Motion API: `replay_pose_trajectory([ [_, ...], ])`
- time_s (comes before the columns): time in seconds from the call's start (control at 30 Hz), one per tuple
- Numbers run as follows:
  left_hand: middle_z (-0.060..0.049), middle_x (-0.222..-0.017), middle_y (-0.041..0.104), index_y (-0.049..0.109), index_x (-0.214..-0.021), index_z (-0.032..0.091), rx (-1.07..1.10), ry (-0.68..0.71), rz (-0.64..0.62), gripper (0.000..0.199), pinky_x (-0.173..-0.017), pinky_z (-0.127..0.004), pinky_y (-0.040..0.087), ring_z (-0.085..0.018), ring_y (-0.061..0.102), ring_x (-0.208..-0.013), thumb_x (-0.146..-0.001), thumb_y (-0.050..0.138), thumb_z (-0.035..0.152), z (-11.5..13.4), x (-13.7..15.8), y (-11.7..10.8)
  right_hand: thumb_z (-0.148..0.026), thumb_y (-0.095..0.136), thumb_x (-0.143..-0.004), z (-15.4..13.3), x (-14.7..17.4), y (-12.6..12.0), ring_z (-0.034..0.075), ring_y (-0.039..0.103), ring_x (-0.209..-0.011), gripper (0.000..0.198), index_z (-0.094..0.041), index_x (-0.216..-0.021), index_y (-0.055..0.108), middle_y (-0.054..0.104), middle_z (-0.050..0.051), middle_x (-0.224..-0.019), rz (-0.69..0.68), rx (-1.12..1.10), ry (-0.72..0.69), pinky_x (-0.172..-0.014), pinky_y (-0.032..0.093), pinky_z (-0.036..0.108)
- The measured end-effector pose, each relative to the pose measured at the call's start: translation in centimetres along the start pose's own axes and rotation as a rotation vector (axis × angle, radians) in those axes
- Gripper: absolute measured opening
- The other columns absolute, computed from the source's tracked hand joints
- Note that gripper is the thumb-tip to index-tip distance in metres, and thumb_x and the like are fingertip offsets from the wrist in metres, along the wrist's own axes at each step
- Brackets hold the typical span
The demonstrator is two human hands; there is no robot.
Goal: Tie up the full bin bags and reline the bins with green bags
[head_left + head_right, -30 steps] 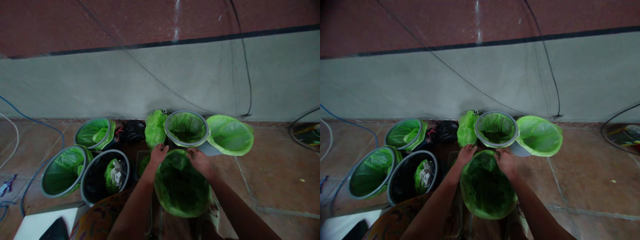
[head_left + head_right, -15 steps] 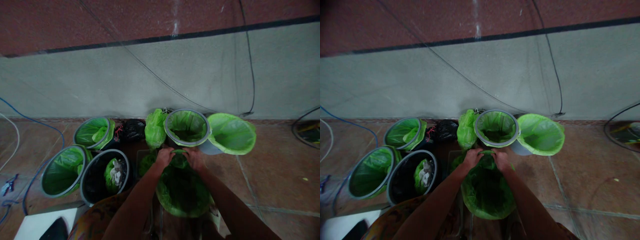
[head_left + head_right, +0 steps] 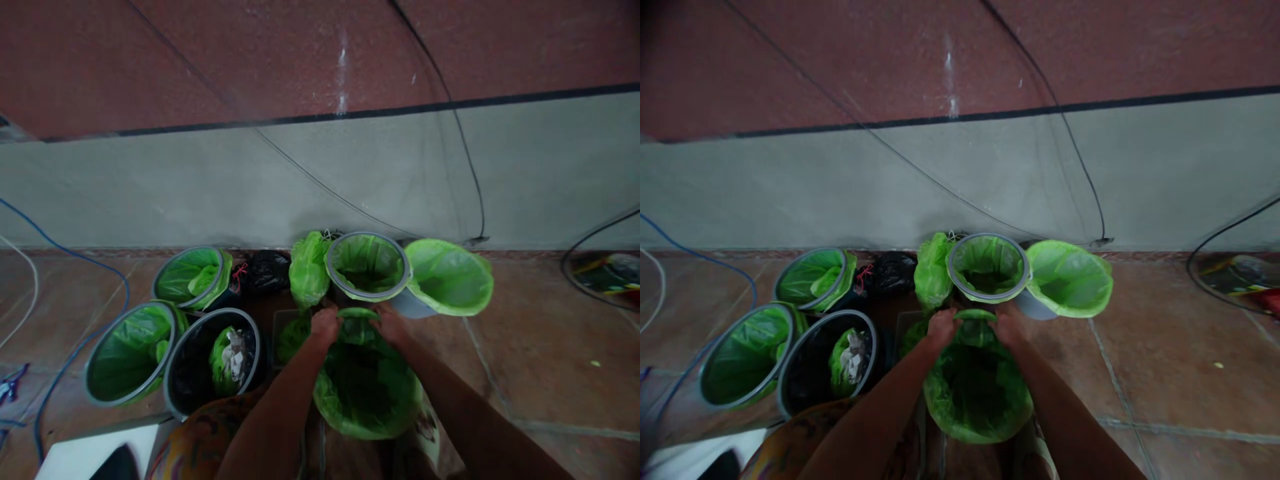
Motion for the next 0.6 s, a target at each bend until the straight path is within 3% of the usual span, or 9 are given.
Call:
replay_pose_trajectory([
  [0.13, -0.017, -0.143, 0.064, 0.05, -0.149, 0.015, 0.265, -0.097, 0.156, 0.074, -0.11, -0.036, 0.047, -0.028, 0.061, -0.133, -0.085, 0.076, 0.043, -2.5, 2.2, -1.9, -0.028, 0.063, -0.089, 0.0, 2.3, -1.8, 0.03, 0.066, -0.116, 0.046, -0.013, -0.133, 0.06, 0.071, 0.018, -0.126, 0.092, -0.013, 0.106, -0.098, 0.05, 0.038],
  [0.23, -0.016, -0.135, 0.07, 0.056, -0.142, 0.013, 0.514, -0.289, 0.276, 0.054, -0.105, -0.031, 0.051, -0.024, 0.066, -0.126, -0.095, 0.064, 0.037, -6.4, 5.2, -1.8, -0.024, 0.052, -0.094, -2.0, 4.4, -1.9, 0.029, 0.066, -0.118, 0.038, -0.013, -0.13, 0.062, 0.069, 0.018, -0.131, 0.22, -0.113, 0.079, -0.102, 0.049, 0.038],
  [0.33, -0.015, -0.127, 0.075, 0.066, -0.13, 0.013, 0.626, -0.423, 0.356, 0.036, -0.101, -0.029, 0.052, -0.021, 0.07, -0.119, -0.103, 0.047, 0.028, -9.0, 7.8, -0.7, -0.022, 0.052, -0.093, -6.2, 5.5, 1.0, 0.024, 0.073, -0.1, 0.032, -0.017, -0.121, 0.065, 0.075, 0.013, -0.118, 0.16, -0.315, 0.028, -0.094, 0.054, 0.035],
  [0.47, -0.014, -0.126, 0.075, 0.073, -0.12, 0.015, 0.637, -0.367, 0.362, 0.039, -0.104, -0.029, 0.051, -0.021, 0.07, -0.12, -0.105, 0.038, 0.024, -9.1, 8.8, 0.5, -0.023, 0.053, -0.091, -11.4, 5.4, 4.7, 0.024, 0.074, -0.098, 0.034, -0.017, -0.123, 0.063, 0.076, 0.012, -0.115, 0.142, -0.525, 0.036, -0.093, 0.055, 0.036],
  [0.6, -0.013, -0.129, 0.074, 0.072, -0.125, 0.015, 0.642, -0.307, 0.357, 0.04, -0.108, -0.029, 0.05, -0.02, 0.069, -0.122, -0.105, 0.039, 0.023, -8.2, 8.4, 1.1, -0.042, 0.048, -0.098, -12.1, 4.5, 6.1, 0.026, 0.074, -0.083, 0.039, -0.012, -0.117, 0.064, 0.077, 0.015, -0.104, 0.22, -0.552, 0.219, -0.081, 0.055, 0.037],
])
Point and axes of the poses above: each hand's wrist, its own x-axis away from the middle knuckle, its own y-axis out of the palm, z = x × y, the point moved 7 cm from there along -x, towards the middle knuckle
